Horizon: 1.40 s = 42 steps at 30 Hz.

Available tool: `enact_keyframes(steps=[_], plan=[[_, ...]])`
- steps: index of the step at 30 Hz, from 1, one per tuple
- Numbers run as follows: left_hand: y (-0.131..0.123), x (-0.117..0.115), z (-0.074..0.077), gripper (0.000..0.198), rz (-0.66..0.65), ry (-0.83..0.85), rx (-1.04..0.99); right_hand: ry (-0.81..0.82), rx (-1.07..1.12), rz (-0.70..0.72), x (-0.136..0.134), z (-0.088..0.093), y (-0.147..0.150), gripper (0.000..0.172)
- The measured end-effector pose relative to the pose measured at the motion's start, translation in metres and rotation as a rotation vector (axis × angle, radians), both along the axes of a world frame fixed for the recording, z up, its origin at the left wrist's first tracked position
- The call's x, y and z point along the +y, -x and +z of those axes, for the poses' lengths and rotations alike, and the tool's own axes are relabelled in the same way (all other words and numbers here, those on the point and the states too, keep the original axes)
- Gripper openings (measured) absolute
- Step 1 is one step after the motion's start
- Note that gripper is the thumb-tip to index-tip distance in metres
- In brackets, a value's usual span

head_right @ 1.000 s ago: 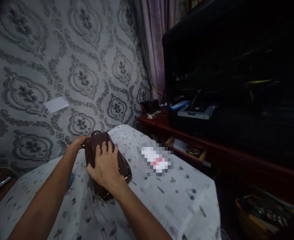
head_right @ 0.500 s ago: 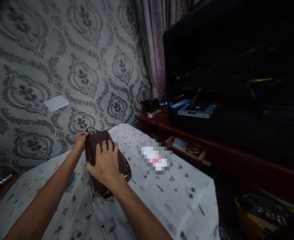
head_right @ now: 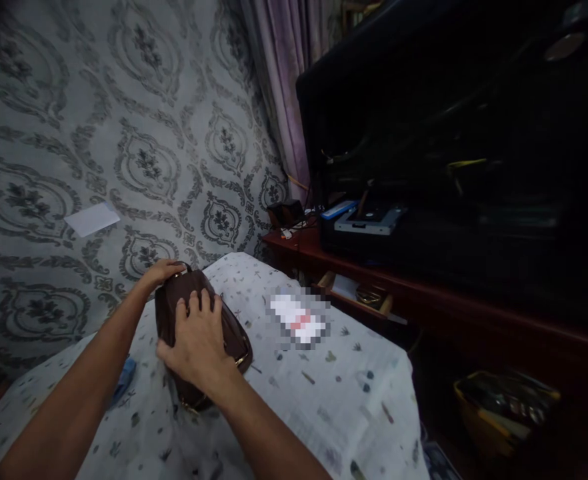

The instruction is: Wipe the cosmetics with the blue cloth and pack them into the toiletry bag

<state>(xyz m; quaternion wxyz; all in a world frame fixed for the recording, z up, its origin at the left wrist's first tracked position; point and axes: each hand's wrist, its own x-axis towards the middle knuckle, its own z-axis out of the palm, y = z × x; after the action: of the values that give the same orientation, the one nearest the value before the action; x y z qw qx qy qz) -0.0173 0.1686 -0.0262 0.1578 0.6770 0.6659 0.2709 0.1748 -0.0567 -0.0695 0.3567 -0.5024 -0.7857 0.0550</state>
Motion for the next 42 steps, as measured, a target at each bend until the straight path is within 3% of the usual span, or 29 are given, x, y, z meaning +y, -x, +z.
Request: enact_keyframes(steps=[4, 9, 16, 21, 25, 29, 36, 42], plan=[[-0.014, 0.005, -0.006, 0.025, -0.019, 0.111, -0.058, 0.002, 0.004, 0.012, 0.0, -0.002, -0.002, 0.074], [-0.016, -0.001, -0.014, 0.024, 0.037, 0.103, -0.157, -0.006, 0.013, 0.006, 0.001, -0.004, -0.003, 0.075], [-0.017, -0.007, -0.014, 0.024, 0.097, -0.05, -0.308, 0.014, -0.007, 0.018, 0.0, -0.001, -0.003, 0.078], [-0.02, -0.022, -0.01, 0.028, 0.013, -0.217, -0.441, 0.024, 0.0, 0.028, 0.0, 0.0, -0.004, 0.079], [-0.021, -0.032, -0.007, 0.033, -0.046, -0.259, -0.5, 0.0, -0.002, 0.018, 0.0, 0.0, -0.004, 0.078], [-0.009, -0.037, -0.005, 0.038, 0.0, -0.207, -0.491, -0.002, -0.011, 0.012, 0.001, -0.001, -0.004, 0.079], [0.027, -0.05, -0.014, 0.026, 0.135, -0.076, -0.389, 0.011, -0.021, 0.001, 0.0, -0.001, -0.004, 0.077], [0.027, -0.046, -0.021, 0.027, 0.148, -0.132, -0.401, -0.009, -0.025, 0.002, -0.001, -0.002, -0.005, 0.067]])
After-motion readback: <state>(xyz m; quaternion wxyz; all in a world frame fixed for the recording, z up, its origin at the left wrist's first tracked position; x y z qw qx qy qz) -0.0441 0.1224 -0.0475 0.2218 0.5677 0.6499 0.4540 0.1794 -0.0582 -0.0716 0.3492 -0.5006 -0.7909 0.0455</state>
